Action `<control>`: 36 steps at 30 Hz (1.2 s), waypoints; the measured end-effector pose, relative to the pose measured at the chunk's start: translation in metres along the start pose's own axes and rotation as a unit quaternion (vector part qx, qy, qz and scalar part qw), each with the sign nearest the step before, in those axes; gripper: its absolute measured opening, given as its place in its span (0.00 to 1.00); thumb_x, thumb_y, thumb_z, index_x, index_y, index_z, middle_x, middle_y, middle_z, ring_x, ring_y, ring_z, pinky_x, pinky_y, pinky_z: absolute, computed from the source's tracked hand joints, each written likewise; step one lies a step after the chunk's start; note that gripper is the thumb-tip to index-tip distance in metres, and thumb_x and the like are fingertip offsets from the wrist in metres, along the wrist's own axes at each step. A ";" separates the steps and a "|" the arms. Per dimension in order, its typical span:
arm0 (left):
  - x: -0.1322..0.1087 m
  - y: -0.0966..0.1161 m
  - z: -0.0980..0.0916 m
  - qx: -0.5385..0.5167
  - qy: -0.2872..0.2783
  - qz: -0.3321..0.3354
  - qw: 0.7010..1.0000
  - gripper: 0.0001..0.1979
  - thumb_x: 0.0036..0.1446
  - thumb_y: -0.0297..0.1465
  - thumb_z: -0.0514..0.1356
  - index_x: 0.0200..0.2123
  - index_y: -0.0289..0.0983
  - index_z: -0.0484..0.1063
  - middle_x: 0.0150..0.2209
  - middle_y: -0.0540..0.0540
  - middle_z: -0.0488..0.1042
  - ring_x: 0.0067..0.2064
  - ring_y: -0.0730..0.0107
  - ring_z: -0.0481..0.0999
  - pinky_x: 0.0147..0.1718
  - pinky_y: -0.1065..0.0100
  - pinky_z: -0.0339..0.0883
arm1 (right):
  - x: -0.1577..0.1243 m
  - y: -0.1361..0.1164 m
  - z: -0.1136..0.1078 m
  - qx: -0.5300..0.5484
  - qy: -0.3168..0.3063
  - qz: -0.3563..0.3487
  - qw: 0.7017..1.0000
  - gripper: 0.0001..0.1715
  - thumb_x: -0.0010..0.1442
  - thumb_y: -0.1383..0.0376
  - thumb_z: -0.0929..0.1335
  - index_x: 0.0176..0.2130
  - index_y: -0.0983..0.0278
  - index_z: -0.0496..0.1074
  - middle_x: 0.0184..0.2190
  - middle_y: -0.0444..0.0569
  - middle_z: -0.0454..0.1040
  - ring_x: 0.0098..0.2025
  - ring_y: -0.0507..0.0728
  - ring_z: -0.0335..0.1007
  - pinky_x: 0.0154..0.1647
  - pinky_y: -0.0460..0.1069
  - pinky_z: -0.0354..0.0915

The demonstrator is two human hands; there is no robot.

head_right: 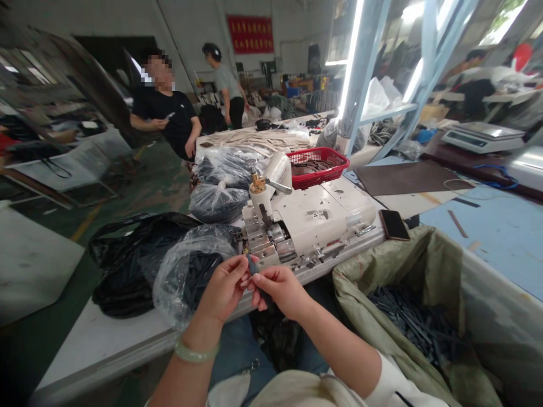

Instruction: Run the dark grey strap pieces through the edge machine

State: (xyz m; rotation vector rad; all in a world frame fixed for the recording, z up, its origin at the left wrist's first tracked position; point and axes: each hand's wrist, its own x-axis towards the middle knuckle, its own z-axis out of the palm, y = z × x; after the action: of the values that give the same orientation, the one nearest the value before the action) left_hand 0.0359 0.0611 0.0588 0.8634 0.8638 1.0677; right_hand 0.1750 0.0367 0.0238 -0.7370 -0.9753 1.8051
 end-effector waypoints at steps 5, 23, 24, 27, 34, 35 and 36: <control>0.001 -0.008 0.005 -0.048 0.012 -0.002 0.999 0.15 0.44 0.39 0.70 0.30 0.33 0.77 0.16 0.55 0.61 0.20 0.81 0.59 0.20 0.76 0.58 | -0.013 -0.004 -0.010 0.065 -0.031 0.041 0.997 0.16 0.52 0.59 0.75 0.36 0.68 0.77 0.26 0.49 0.79 0.21 0.47 0.70 0.23 0.42 0.65; 0.012 -0.035 -0.011 -0.096 0.033 -0.021 0.995 0.15 0.38 0.37 0.74 0.26 0.31 0.79 0.16 0.55 0.61 0.19 0.85 0.55 0.16 0.81 0.50 | -0.037 -0.002 -0.035 0.251 -0.080 0.199 0.944 0.37 0.69 0.50 0.49 0.53 0.73 0.70 0.49 0.63 0.75 0.50 0.61 0.75 0.54 0.57 0.66; 0.012 -0.035 -0.011 -0.097 0.032 -0.018 0.995 0.15 0.38 0.37 0.74 0.26 0.31 0.79 0.16 0.55 0.60 0.19 0.85 0.55 0.16 0.81 0.50 | -0.037 -0.003 -0.036 0.256 -0.079 0.208 0.941 0.40 0.69 0.49 0.47 0.52 0.73 0.71 0.49 0.64 0.75 0.50 0.61 0.75 0.55 0.57 0.65; 0.013 -0.035 -0.012 -0.097 0.031 -0.014 0.995 0.15 0.37 0.37 0.74 0.26 0.31 0.79 0.16 0.54 0.60 0.19 0.85 0.55 0.16 0.80 0.50 | -0.037 -0.007 -0.037 0.242 -0.071 0.230 0.940 0.44 0.68 0.46 0.46 0.51 0.74 0.71 0.50 0.66 0.74 0.51 0.63 0.74 0.55 0.58 0.64; 0.014 -0.044 -0.015 0.016 -0.010 0.003 1.000 0.15 0.47 0.41 0.68 0.30 0.34 0.79 0.17 0.55 0.60 0.19 0.81 0.57 0.19 0.76 0.51 | -0.029 0.005 -0.026 0.044 -0.042 0.133 0.989 0.26 0.61 0.48 0.66 0.43 0.68 0.72 0.31 0.51 0.78 0.24 0.49 0.71 0.23 0.42 0.63; 0.015 -0.046 -0.016 0.064 -0.007 0.011 0.998 0.14 0.50 0.41 0.67 0.31 0.34 0.79 0.17 0.55 0.60 0.20 0.80 0.58 0.20 0.75 0.52 | -0.024 0.009 -0.025 -0.003 -0.014 0.105 0.994 0.23 0.60 0.49 0.66 0.38 0.68 0.72 0.22 0.45 0.74 0.17 0.46 0.62 0.17 0.41 0.55; 0.016 -0.048 -0.018 0.112 0.007 0.023 0.993 0.14 0.51 0.40 0.66 0.33 0.34 0.79 0.17 0.54 0.62 0.20 0.79 0.59 0.20 0.74 0.54 | -0.019 0.012 -0.025 -0.038 0.014 0.081 0.996 0.23 0.60 0.49 0.66 0.33 0.67 0.70 0.16 0.39 0.67 0.14 0.45 0.53 0.15 0.41 0.48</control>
State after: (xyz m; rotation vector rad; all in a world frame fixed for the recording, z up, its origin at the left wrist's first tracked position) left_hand 0.0409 0.0670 0.0055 1.0691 0.9918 1.0304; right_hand 0.1972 0.0241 0.0023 -0.9101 -0.9937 1.9002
